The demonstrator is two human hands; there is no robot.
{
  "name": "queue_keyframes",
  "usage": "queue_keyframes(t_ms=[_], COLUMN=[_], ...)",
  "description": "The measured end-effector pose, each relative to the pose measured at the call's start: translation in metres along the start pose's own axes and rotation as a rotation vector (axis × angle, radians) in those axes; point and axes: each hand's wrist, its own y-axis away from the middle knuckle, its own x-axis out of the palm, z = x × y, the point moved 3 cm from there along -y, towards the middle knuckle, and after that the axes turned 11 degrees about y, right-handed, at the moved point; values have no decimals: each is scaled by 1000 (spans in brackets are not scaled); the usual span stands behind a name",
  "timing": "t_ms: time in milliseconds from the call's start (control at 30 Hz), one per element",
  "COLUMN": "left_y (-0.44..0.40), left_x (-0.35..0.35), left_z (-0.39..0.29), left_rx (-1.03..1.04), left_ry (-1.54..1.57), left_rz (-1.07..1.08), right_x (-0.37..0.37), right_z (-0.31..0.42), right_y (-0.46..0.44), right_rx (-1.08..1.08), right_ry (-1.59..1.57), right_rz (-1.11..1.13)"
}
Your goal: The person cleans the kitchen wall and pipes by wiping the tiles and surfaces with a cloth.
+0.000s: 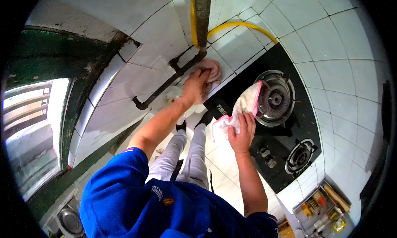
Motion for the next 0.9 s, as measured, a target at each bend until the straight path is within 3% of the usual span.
queue_keyframes(t_ms=[133, 167, 267, 300, 367, 467, 500, 567, 600, 667, 800, 900], left_y=[54, 86, 131, 146, 128, 86, 61, 26, 20, 19, 63, 128], left_x=[-18, -15, -53, -57, -75, -59, -55, -37, -32, -15, -32, -34], left_z=[31, 75, 65, 76, 20, -7, -22, -26, -18, 7, 36, 97], left_rx=[-47, -511, -402, -433, -625, -258, -245, -9, -12, -171, -344, -600], left_ry=[-49, 590, 13, 55, 295, 252, 168, 211, 216, 15, 3, 298], left_rz=[-61, -213, -186, -182, -143, -202, -135, -180, -185, 59, 7, 70], right_x=[-1, -2, -1, -1, 0, 0, 0, 0, 1, 2, 2, -2], right_z=[-1, -1, -2, -3, -3, -4, -4, -4, -4, -5, -5, -4], right_y=[0, -1, 0, -1, 0, 3, 2, 3, 3, 5, 4, 5], right_rx=[-6, -6, 0, 1, 7, 12, 14, 11, 14, 11, 27, 32], right_ry=[-17, -22, -30, -32, -33, -24, -32, -28, -25, -26, -46, -61], right_rz=[3, 1, 4, 8, 4, 21, 26, 27, 36, 30, 20, 12])
